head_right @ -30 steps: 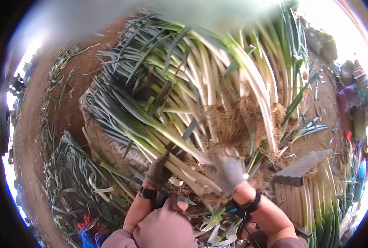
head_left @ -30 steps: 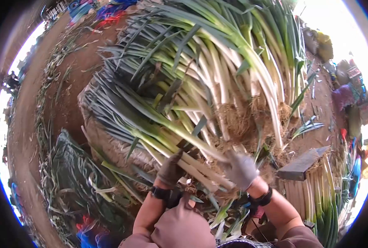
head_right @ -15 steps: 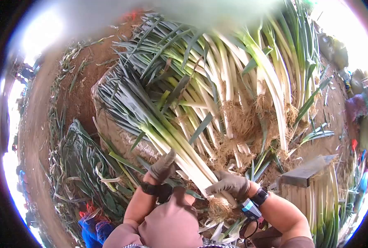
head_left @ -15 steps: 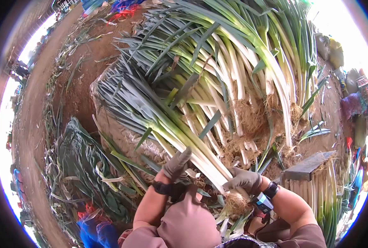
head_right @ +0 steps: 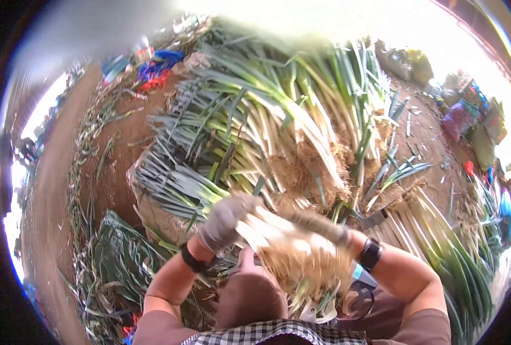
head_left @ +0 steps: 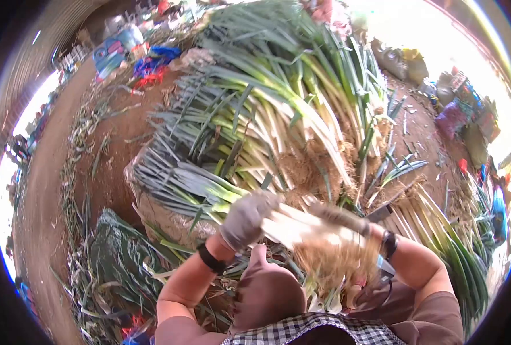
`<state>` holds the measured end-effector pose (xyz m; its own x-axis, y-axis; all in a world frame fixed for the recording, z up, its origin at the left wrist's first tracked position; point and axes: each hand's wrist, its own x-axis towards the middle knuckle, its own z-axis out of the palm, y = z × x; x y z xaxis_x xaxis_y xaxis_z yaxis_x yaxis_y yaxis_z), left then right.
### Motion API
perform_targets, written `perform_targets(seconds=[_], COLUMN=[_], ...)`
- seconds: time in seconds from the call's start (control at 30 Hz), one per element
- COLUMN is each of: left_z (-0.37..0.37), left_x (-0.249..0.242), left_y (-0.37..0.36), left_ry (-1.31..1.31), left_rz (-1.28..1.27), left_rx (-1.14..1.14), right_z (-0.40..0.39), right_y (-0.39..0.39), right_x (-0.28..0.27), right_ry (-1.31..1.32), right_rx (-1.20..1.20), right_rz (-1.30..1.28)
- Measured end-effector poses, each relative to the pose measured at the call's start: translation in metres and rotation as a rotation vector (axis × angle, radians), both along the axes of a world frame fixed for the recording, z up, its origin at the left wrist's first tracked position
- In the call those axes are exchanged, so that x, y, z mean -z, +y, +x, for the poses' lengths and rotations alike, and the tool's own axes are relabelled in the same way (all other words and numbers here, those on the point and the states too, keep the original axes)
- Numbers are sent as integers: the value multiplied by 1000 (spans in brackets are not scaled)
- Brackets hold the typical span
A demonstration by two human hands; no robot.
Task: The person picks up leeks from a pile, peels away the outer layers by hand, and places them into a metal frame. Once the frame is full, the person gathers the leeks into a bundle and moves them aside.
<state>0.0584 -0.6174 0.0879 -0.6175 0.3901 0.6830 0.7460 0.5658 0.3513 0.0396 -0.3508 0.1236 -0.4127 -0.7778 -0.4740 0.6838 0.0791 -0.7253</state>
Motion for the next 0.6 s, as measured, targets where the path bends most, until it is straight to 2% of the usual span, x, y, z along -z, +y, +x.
perform_targets(seconds=[0.03,0.07,0.1,0.13,0.17,0.2,0.23,0.27,0.33,0.37,0.4,0.53,0.6], left_z=[0,0,-6,-5,-4,4,12,17,39,52,58,59,53], left_x=[-34,-72,-100,-138,-177,-216,-256,-282,-328,-344,-352,-350,-332], left_y=[2,2,-11,-15,-18,-12,-7,-5,7,19,25,49,67], left_ry=[-66,-134,108,119,124,-16,-125,-136,-205,-213,-227,-391,-625], left_rz=[94,182,-91,-68,-44,199,464,655,816,853,853,883,992], left_rx=[-9,-19,-196,-304,-410,-357,-300,-161,-53,29,100,377,596], right_z=[0,2,9,16,20,25,34,38,42,44,48,57,51], right_y=[21,41,42,44,59,74,81,87,95,93,89,75,66], right_x=[-25,-42,-77,-113,-125,-133,-145,-146,-140,-137,-138,-137,-128], right_ry=[189,554,350,130,278,425,509,653,935,858,859,1448,1547], right_rx=[13,-43,88,189,175,161,258,267,294,351,383,505,558], right_rz=[11,87,-160,-411,-391,-369,-262,-213,-109,-208,-144,-86,-161])
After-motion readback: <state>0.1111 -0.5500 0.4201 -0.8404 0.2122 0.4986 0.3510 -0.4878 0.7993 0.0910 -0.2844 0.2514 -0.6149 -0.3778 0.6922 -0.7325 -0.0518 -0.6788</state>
